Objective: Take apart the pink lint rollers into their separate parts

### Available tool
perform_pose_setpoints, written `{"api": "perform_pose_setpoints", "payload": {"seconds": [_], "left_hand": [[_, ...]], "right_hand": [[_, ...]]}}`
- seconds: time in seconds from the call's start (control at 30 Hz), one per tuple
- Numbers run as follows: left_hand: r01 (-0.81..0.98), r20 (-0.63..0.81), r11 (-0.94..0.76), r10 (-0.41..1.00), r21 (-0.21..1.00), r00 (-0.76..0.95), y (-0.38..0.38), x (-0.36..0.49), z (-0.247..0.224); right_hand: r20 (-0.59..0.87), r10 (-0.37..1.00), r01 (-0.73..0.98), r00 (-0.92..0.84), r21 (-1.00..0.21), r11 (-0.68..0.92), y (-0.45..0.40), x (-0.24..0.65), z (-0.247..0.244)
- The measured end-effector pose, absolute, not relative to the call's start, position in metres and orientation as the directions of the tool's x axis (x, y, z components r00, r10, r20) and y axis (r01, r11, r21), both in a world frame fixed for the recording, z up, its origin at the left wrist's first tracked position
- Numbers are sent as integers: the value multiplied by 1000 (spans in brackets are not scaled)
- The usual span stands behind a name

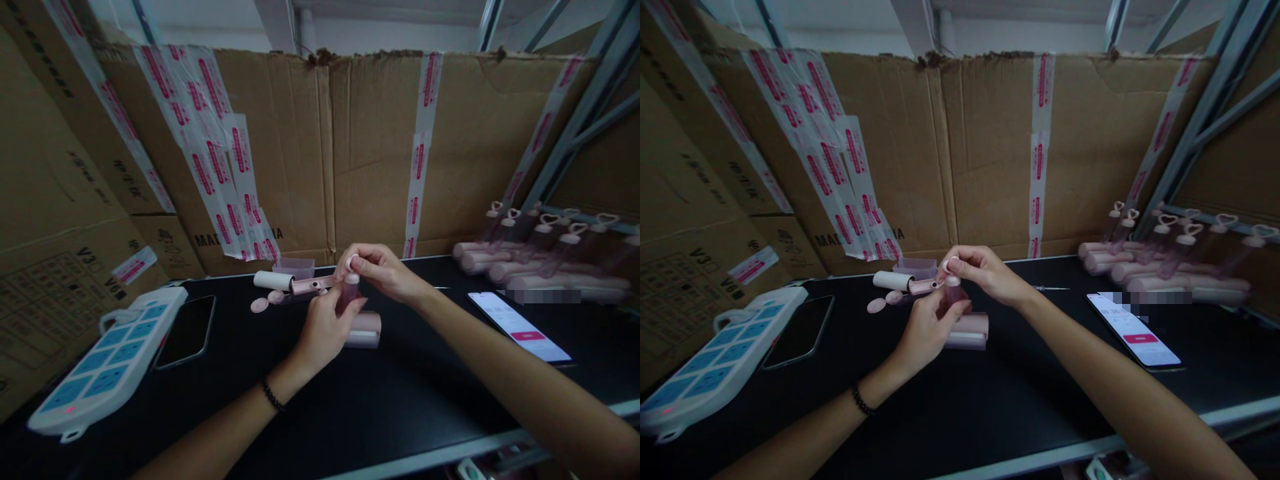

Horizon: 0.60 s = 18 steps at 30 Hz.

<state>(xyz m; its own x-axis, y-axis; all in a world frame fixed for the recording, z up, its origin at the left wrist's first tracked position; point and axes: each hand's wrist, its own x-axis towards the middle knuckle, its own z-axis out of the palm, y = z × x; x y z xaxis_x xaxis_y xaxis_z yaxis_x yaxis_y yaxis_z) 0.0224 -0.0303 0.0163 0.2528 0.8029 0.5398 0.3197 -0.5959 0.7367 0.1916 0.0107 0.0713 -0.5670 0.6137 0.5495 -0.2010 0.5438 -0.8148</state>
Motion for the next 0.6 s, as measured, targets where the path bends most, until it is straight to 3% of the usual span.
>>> {"api": "perform_pose_setpoints", "payload": {"seconds": [0.1,0.2,0.3,0.43,0.6], "left_hand": [[320,541,-596,803,737,249,-31,22,18],[346,548,-608,794,714,263,-34,19,24],[476,552,-627,775,617,306,-41,14,38],[706,547,-601,758,374,356,-50,9,57],[707,543,-693,651,139,531,-55,6,53]], "right_hand": [[537,545,-70,-644,-751,657,-5,204,95],[507,402,186,-762,-423,887,-22,216,123],[424,346,311,-837,-153,938,-31,221,142],[402,410,424,-819,-59,904,-38,224,144],[473,464,491,-749,-73,868,-43,228,102]]}}
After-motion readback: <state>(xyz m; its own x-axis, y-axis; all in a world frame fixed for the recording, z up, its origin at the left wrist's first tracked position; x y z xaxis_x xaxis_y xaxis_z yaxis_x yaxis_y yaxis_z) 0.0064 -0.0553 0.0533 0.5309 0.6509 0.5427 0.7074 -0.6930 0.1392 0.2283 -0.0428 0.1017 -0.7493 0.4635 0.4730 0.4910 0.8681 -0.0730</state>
